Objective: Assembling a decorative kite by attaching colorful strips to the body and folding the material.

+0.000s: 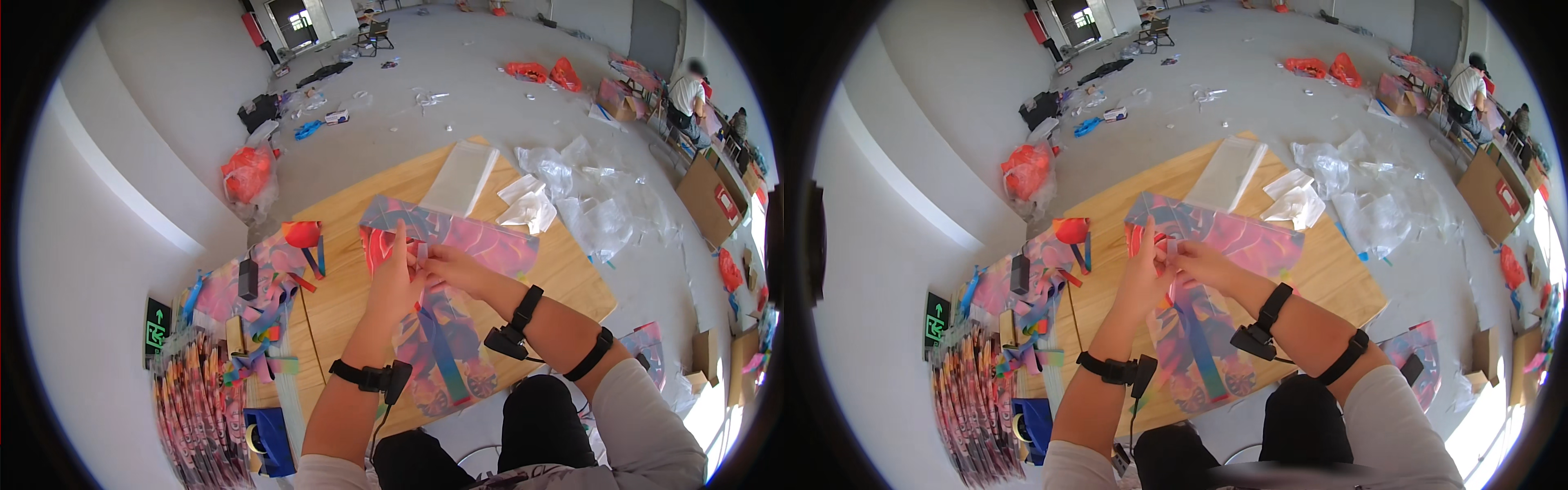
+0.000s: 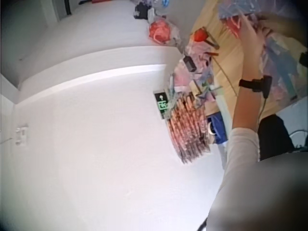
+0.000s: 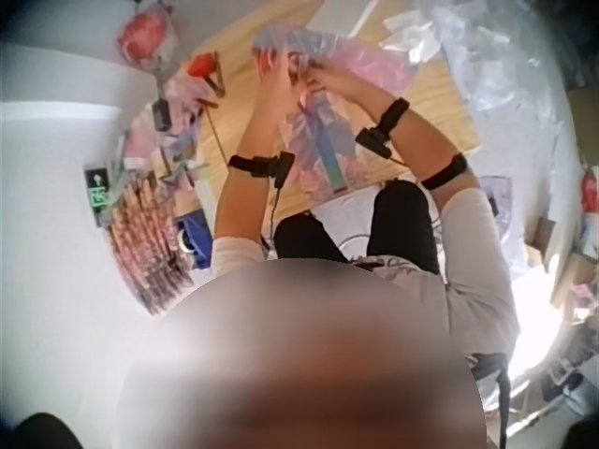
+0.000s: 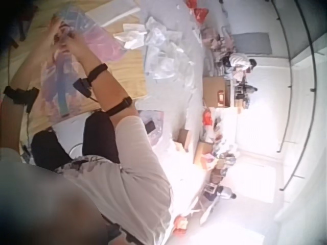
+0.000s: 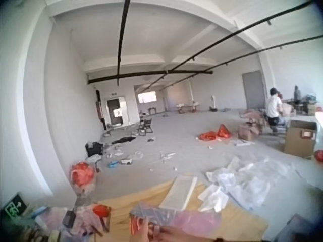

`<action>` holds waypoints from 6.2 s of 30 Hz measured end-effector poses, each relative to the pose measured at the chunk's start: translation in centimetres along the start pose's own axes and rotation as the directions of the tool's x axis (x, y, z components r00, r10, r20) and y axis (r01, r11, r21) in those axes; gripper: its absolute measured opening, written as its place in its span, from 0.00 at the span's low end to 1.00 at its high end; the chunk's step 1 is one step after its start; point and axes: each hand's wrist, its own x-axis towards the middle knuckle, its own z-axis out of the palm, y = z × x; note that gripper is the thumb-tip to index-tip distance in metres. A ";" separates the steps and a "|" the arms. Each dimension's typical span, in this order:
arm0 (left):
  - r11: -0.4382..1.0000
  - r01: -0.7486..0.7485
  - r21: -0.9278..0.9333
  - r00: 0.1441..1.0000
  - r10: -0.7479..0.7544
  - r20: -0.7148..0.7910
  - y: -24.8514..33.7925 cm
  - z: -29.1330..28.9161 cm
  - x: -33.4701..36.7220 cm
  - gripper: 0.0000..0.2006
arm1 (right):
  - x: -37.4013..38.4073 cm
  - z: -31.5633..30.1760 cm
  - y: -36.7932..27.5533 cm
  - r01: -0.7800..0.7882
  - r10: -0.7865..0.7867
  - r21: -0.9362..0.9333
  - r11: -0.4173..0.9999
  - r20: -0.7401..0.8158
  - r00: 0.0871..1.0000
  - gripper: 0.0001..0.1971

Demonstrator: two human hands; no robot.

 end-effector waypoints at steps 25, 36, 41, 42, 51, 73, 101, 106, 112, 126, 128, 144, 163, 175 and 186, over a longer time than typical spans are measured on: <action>0.971 0.237 -0.031 0.969 -0.238 -0.064 -7.3 0.6 -20.6 0.19 | 1.8 -6.0 2.8 -0.101 0.178 0.254 0.962 -0.300 0.937 0.17; 0.944 0.326 0.055 0.944 -0.323 -0.065 -10.1 4.5 -23.1 0.13 | 2.1 -3.8 3.6 -0.139 0.196 0.226 0.964 -0.257 0.946 0.17; 0.953 0.298 0.054 0.946 -0.287 -0.151 -5.9 2.8 -22.6 0.11 | 2.3 -4.9 4.2 -0.177 0.233 0.205 0.963 -0.290 0.928 0.16; 0.953 0.298 0.051 0.946 -0.287 -0.148 -4.6 2.7 -22.4 0.11 | 2.2 -5.3 4.2 -0.151 0.204 0.179 0.972 -0.326 0.923 0.16; 0.834 0.316 -0.452 0.945 -0.232 0.232 3.8 12.2 -18.0 0.11 | 3.2 -7.8 5.0 -0.095 0.053 -0.058 0.994 -0.508 0.860 0.15; 0.978 0.155 -0.141 0.965 -0.180 -0.188 -4.4 7.2 -12.9 0.15 | -0.4 -17.7 9.7 -0.003 -0.124 -0.193 0.981 -0.641 0.757 0.10; 0.903 -0.008 0.430 1.000 -0.002 0.021 -9.9 13.8 -7.8 0.35 | -1.7 -19.3 12.3 -0.056 -0.017 -0.076 0.996 -0.729 0.684 0.13; 0.911 0.001 0.413 1.000 0.001 -0.005 -9.9 13.5 -8.3 0.35 | -1.6 -19.1 12.9 -0.080 0.038 -0.030 0.996 -0.688 0.725 0.13; 0.877 0.088 0.473 0.995 -0.058 -0.079 -7.5 13.9 -10.1 0.35 | -1.5 -19.5 13.7 -0.063 0.034 -0.014 0.998 -0.714 0.700 0.15; 0.866 0.025 0.499 0.999 -0.041 0.020 -8.2 14.9 -10.3 0.35 | -1.3 -19.6 14.4 -0.144 0.000 -0.109 0.983 -0.799 0.602 0.14; 0.856 0.016 0.516 0.998 -0.042 0.038 -8.1 14.9 -10.2 0.35 | -1.5 -19.4 14.2 -0.160 0.001 -0.118 0.980 -0.804 0.595 0.14; 0.759 -0.045 0.650 0.999 0.017 0.049 -8.5 15.3 -10.3 0.31 | -6.1 -12.1 11.1 0.029 -0.600 -0.734 0.678 -0.531 0.598 0.09; 0.769 -0.088 0.633 0.995 0.092 0.026 -9.4 15.9 -10.1 0.31 | -21.5 8.6 15.6 0.255 -0.066 -0.963 0.089 0.250 0.966 0.47; 0.762 -0.060 0.645 0.998 0.064 0.017 -8.9 15.3 -10.2 0.32 | -22.8 9.8 16.2 0.313 -0.121 -0.938 0.148 0.297 0.947 0.38; 0.770 -0.064 0.635 0.998 0.055 0.034 -8.5 15.1 -10.1 0.32 | -19.3 4.5 16.1 0.172 -0.358 -0.971 0.168 0.102 0.928 0.27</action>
